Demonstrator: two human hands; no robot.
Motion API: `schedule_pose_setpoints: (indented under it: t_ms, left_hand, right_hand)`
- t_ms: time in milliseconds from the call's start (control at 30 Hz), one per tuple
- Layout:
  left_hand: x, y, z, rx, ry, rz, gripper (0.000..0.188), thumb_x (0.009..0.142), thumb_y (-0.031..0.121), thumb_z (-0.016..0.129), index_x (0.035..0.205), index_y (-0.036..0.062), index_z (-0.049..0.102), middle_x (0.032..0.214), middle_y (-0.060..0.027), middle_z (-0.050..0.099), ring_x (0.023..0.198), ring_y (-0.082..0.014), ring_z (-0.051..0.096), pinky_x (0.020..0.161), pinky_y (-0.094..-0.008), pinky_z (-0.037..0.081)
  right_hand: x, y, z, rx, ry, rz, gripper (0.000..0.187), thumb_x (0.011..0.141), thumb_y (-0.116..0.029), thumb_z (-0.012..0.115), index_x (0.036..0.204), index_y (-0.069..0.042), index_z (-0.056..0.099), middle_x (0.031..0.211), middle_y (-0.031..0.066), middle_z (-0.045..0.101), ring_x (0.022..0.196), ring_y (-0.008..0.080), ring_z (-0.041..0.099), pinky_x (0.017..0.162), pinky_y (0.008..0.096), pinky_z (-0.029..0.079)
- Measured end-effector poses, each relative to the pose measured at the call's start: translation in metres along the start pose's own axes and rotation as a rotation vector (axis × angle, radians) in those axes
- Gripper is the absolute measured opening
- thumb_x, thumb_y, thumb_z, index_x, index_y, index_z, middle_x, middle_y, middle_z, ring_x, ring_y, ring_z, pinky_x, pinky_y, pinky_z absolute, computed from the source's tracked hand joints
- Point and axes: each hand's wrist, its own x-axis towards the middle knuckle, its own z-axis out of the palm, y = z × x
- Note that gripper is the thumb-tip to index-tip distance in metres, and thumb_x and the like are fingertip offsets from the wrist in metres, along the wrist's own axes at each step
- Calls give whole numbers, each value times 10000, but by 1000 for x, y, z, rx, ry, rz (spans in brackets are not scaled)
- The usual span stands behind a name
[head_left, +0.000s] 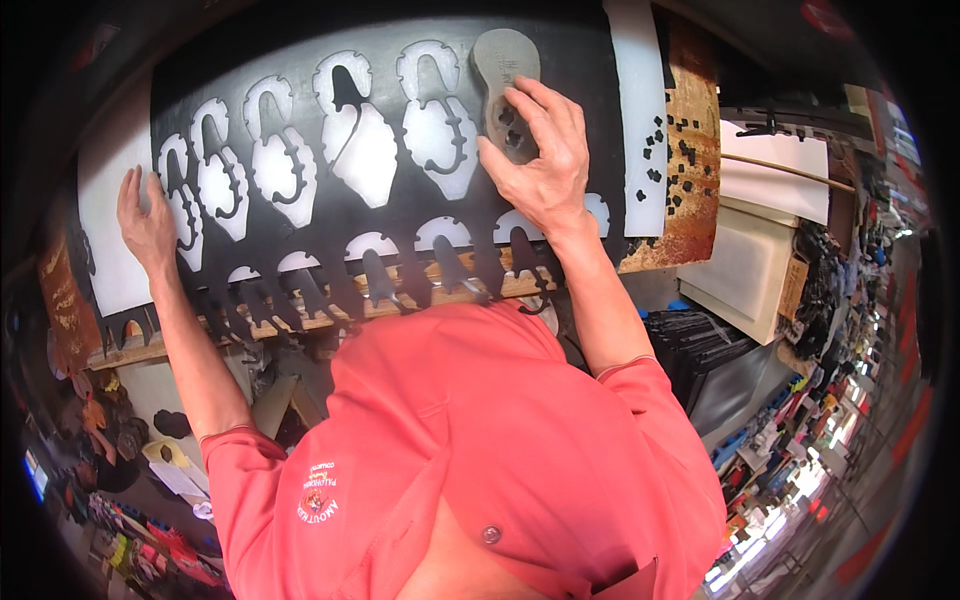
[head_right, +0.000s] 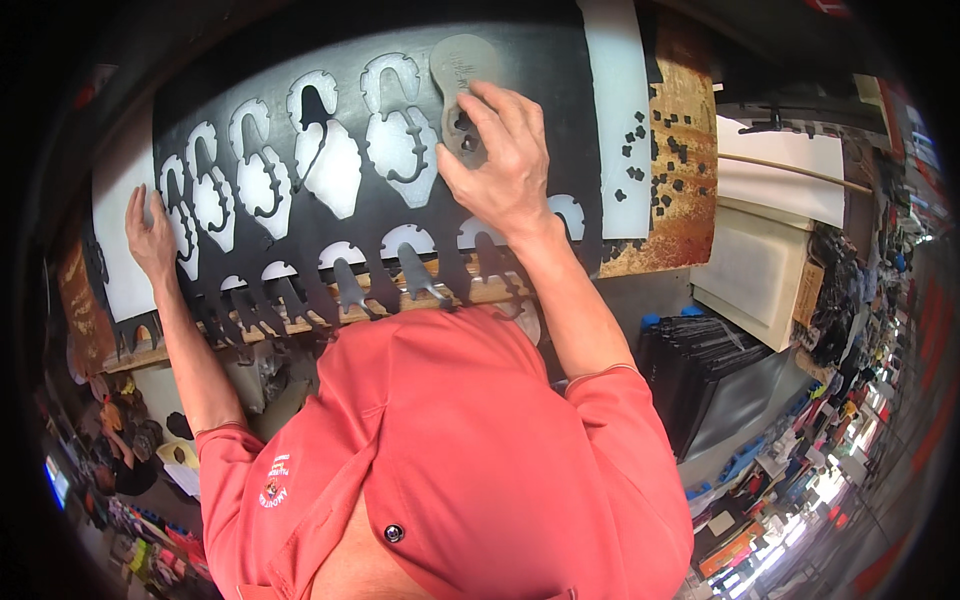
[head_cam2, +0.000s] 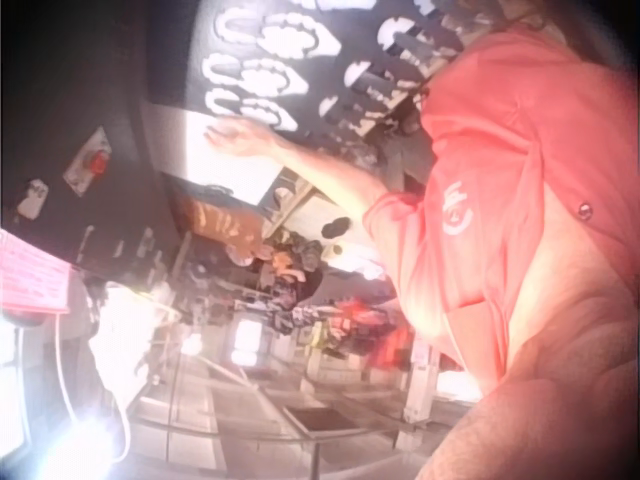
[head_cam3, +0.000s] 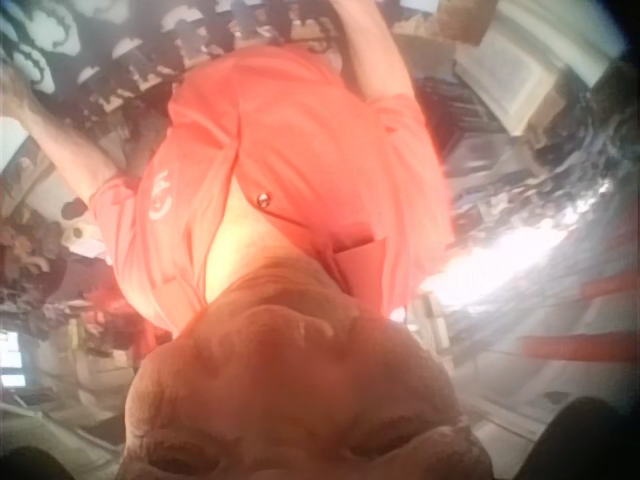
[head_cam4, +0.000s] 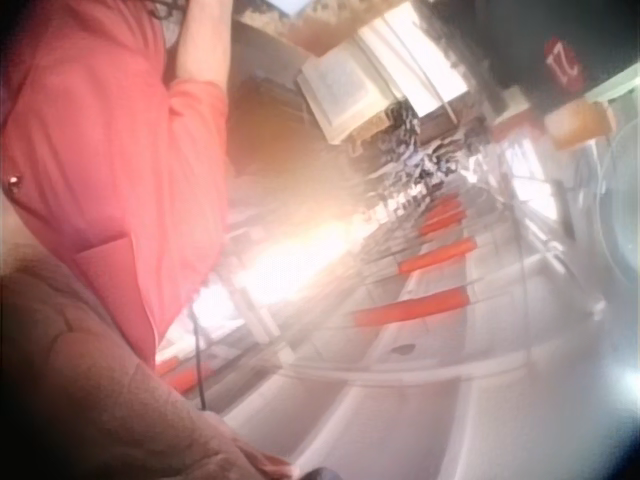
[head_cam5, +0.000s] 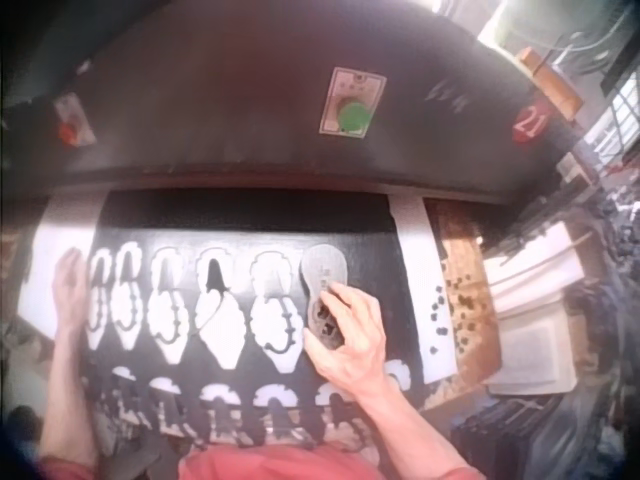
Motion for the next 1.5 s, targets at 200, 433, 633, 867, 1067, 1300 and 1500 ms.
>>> schedule_pose_setpoints:
  t_ms: [200,433,633,867,1067,1300,1500]
  left_hand:
    - [-51,102,-52,-309,-19,-71,229,1076,159,646,1199,6,765,1092,-136,772,1005,-204,699,937,-320,536]
    - [-186,260,-47,-460,-259,566,260,804,1,818,854,86,577,765,-70,610,683,-304,571,623,-430,440]
    - [-193,250,-34,-531,-86,445,266,799,-54,816,854,56,580,760,-104,612,678,-330,594,616,-435,459]
    - [-191,266,-32,-473,44,354,240,901,31,792,791,44,579,709,-122,585,635,-332,600,601,-431,476]
    - [-174,303,-27,-472,96,304,260,937,117,784,768,42,602,722,-125,622,641,-341,629,598,-420,493]
    - [-159,318,-36,-474,95,319,263,968,124,764,789,18,604,703,-120,581,601,-284,590,598,-361,480]
    - [-164,314,-30,-440,93,273,283,982,166,756,788,17,613,702,-128,579,602,-290,571,604,-366,474]
  right_hand:
    - [-13,-7,-6,2,26,74,647,732,-186,895,1306,-8,655,1424,252,544,1246,434,558,1059,496,486]
    - [-12,-7,-3,174,75,244,572,813,-222,869,1300,3,670,1377,216,601,1245,378,602,1066,443,505]
    - [7,-10,-47,247,292,100,144,921,-65,778,1038,-6,720,1000,129,713,885,266,709,802,367,568]
    - [68,-43,-95,359,335,-269,108,929,-56,771,857,-21,699,784,105,674,673,246,655,626,354,519]
    - [7,-4,-148,292,249,-190,117,946,-92,752,858,-35,699,775,115,666,660,274,658,613,380,519]
    - [-86,30,-124,100,162,-123,104,898,-102,768,833,-71,692,782,81,638,717,297,629,698,413,477]
    - [-89,44,-114,73,107,-103,110,884,-100,775,824,-91,683,760,47,626,690,275,620,707,413,460]
